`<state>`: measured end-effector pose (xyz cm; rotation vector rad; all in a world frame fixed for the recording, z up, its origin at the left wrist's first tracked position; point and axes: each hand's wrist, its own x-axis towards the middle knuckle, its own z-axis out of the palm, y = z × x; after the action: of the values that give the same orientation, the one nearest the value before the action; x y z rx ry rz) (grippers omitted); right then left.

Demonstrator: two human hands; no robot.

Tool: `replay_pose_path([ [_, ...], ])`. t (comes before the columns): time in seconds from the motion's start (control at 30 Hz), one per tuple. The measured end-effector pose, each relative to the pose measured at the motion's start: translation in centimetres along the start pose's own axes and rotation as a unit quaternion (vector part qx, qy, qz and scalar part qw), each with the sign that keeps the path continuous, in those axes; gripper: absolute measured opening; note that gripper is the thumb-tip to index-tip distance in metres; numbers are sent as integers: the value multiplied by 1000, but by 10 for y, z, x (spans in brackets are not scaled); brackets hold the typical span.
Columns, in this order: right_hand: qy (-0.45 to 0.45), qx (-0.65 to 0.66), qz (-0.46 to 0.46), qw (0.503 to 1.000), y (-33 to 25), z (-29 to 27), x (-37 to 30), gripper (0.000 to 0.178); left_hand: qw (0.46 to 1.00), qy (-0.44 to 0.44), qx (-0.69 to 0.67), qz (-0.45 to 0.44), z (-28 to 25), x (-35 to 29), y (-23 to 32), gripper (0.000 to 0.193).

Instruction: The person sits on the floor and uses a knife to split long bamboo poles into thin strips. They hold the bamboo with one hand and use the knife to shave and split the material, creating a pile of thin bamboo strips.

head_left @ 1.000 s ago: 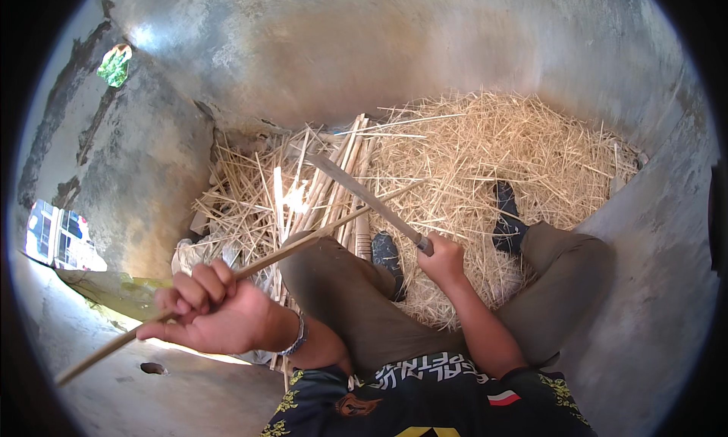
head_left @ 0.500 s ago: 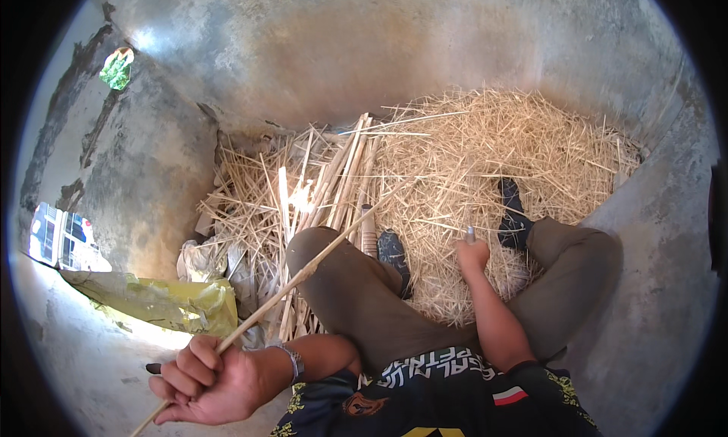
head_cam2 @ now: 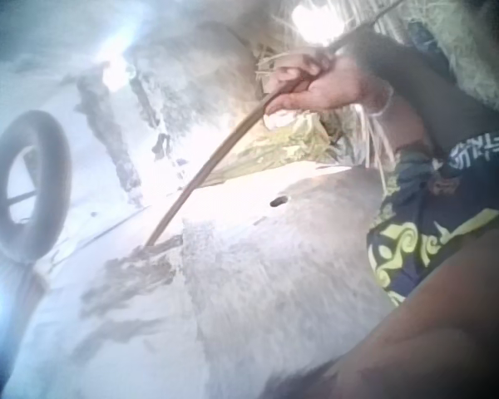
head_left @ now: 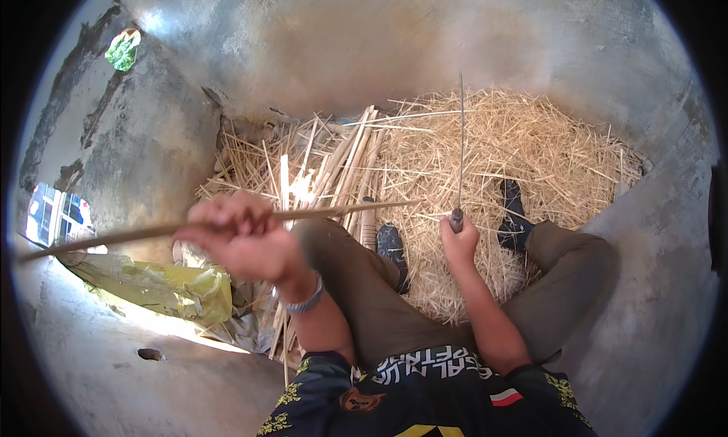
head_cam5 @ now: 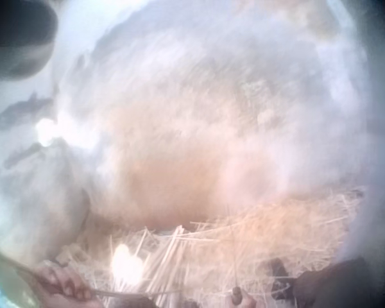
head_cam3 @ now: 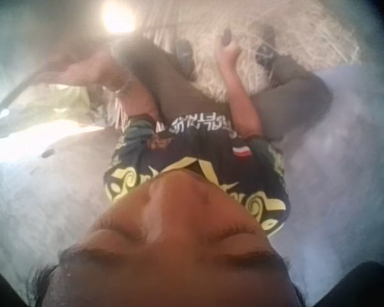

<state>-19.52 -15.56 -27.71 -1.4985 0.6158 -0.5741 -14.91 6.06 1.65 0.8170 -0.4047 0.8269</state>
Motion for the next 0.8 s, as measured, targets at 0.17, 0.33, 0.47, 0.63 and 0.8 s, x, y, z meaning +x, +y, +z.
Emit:
replay_pose_path([
  [0.17, -69, 86, 179, 978, 20, 11, -21, 30, 979, -173, 15, -107, 6, -7, -97, 55],
  [0.33, -135, 100, 152, 974, -30, 19, -44, 34, 964, -191, 46, -181, 50, 20, -134, 59],
  [0.47, -150, 43, 58, 986, -30, 14, -50, 33, 934, -237, 20, -267, 66, 35, -156, 64],
  [0.63, -264, 56, 353, 896, -44, 11, -56, 31, 919, -251, 5, -305, 66, 39, -160, 68],
  [0.8, -210, -31, 243, 947, -50, 8, -56, 27, 941, -188, 1, -282, 36, 51, -150, 67],
])
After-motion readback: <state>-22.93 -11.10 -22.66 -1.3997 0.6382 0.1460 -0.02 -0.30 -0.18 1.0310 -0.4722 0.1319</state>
